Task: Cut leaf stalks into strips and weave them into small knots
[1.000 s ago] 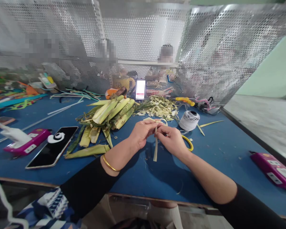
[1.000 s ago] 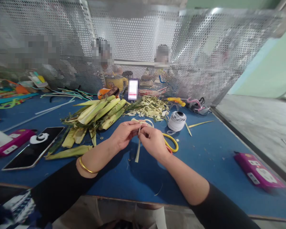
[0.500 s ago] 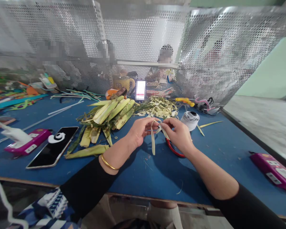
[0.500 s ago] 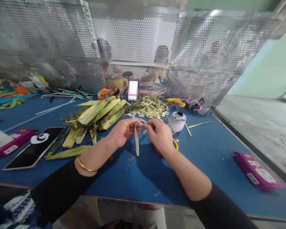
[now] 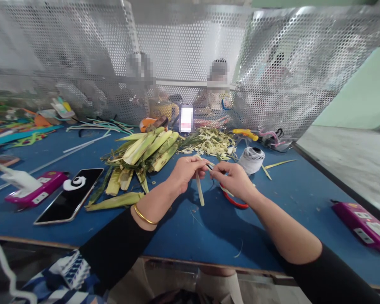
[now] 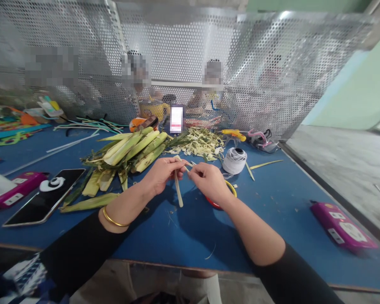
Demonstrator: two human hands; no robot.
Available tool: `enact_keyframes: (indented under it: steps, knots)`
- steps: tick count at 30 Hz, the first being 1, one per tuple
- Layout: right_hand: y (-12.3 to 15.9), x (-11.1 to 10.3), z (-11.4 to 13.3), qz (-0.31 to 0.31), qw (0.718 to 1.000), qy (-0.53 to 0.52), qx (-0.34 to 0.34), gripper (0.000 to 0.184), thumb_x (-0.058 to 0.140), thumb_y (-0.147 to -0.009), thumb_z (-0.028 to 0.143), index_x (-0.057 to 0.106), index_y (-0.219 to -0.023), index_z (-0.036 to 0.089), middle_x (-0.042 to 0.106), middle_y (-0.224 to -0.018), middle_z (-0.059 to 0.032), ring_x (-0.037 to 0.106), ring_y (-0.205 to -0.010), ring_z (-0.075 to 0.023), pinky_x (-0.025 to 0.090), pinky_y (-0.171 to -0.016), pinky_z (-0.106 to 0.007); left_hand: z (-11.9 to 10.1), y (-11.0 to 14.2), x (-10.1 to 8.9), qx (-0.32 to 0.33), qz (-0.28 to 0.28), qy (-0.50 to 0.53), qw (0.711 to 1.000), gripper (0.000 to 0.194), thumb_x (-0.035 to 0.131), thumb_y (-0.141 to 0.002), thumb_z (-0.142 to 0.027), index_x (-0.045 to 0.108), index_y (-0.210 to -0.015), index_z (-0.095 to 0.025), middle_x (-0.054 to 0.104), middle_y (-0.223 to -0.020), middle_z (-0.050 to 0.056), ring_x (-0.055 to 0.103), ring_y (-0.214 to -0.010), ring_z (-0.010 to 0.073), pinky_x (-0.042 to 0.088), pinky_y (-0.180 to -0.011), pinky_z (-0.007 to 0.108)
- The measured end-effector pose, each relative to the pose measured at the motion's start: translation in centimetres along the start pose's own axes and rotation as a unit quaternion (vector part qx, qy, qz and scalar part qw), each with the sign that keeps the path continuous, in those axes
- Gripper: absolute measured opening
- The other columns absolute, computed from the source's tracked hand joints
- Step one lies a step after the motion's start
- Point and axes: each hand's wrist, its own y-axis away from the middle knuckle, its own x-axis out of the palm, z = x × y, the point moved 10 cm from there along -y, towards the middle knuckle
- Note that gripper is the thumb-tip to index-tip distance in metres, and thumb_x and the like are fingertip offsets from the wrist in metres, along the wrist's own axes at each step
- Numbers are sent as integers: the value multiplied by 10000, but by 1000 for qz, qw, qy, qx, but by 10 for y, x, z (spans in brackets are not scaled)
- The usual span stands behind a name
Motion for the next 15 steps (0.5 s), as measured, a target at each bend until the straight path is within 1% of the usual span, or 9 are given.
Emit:
enact_keyframes:
  steps: [2,3,4,5,7,9,10,12,15]
  knots:
    - [0,-15,-1,-58,998,15,11,305,503,-853,352,598,-614,188,548,-614,-4,481,-619,-140,343,-606,-273,2,0,2,-23,24,17,999,157,615,-803,-252,695,-751,-127,584,-606,6,512,-510,82,448,-540,226]
    - [0,-22,-2,-89,996,16,14,301,513,-854,379,608,-642,188,560,-640,-10,489,-635,-143,350,-612,-274,2,0,3,-35,37,24,998,197,592,-824,-289,699,-769,-132,582,-608,6,511,-511,85,447,-540,230]
    - [-1,-26,-3,-108,994,4,15,280,533,-846,399,616,-683,187,580,-681,-16,505,-664,-146,364,-625,-274,3,1,5,-44,47,30,997,237,573,-839,-327,697,-771,-137,579,-607,6,506,-507,86,445,-540,233]
    - [-2,-26,-5,-106,994,-19,15,252,555,-834,409,626,-738,187,604,-730,-22,525,-698,-149,381,-644,-274,3,2,7,-50,55,31,997,267,565,-845,-360,693,-762,-140,576,-604,6,498,-498,84,439,-535,233]
    - [-5,-12,-9,-50,995,-82,22,239,591,-807,414,634,-853,183,638,-786,-26,553,-723,-149,406,-659,-274,1,4,9,-46,63,18,997,269,595,-824,-384,677,-729,-146,568,-593,0,480,-480,77,418,-517,224]
    - [-6,5,-14,15,992,-123,41,264,597,-795,418,630,-894,175,640,-730,-12,548,-651,-138,408,-618,-271,-3,6,10,-26,63,-15,998,235,668,-770,-359,645,-665,-150,546,-567,-14,465,-465,68,390,-489,210]
    - [-5,9,-16,29,990,-127,52,261,594,-794,417,627,-880,173,626,-676,0,533,-600,-131,400,-588,-268,-5,6,10,-11,60,-35,998,233,701,-740,-337,622,-626,-151,534,-551,-20,457,-458,64,376,-475,204]
    - [-5,6,-18,17,991,-120,63,228,576,-799,399,618,-816,176,586,-595,20,496,-528,-121,377,-542,-262,-10,7,10,19,50,-74,996,258,739,-699,-304,580,-563,-154,520,-521,-25,444,-443,60,357,-452,198]
    - [-5,-11,-17,-37,995,-82,50,180,565,-798,350,605,-736,186,558,-567,26,467,-507,-114,349,-520,-255,-12,6,10,37,48,-113,992,260,728,-709,-292,582,-545,-154,544,-511,-12,440,-422,60,349,-428,198]
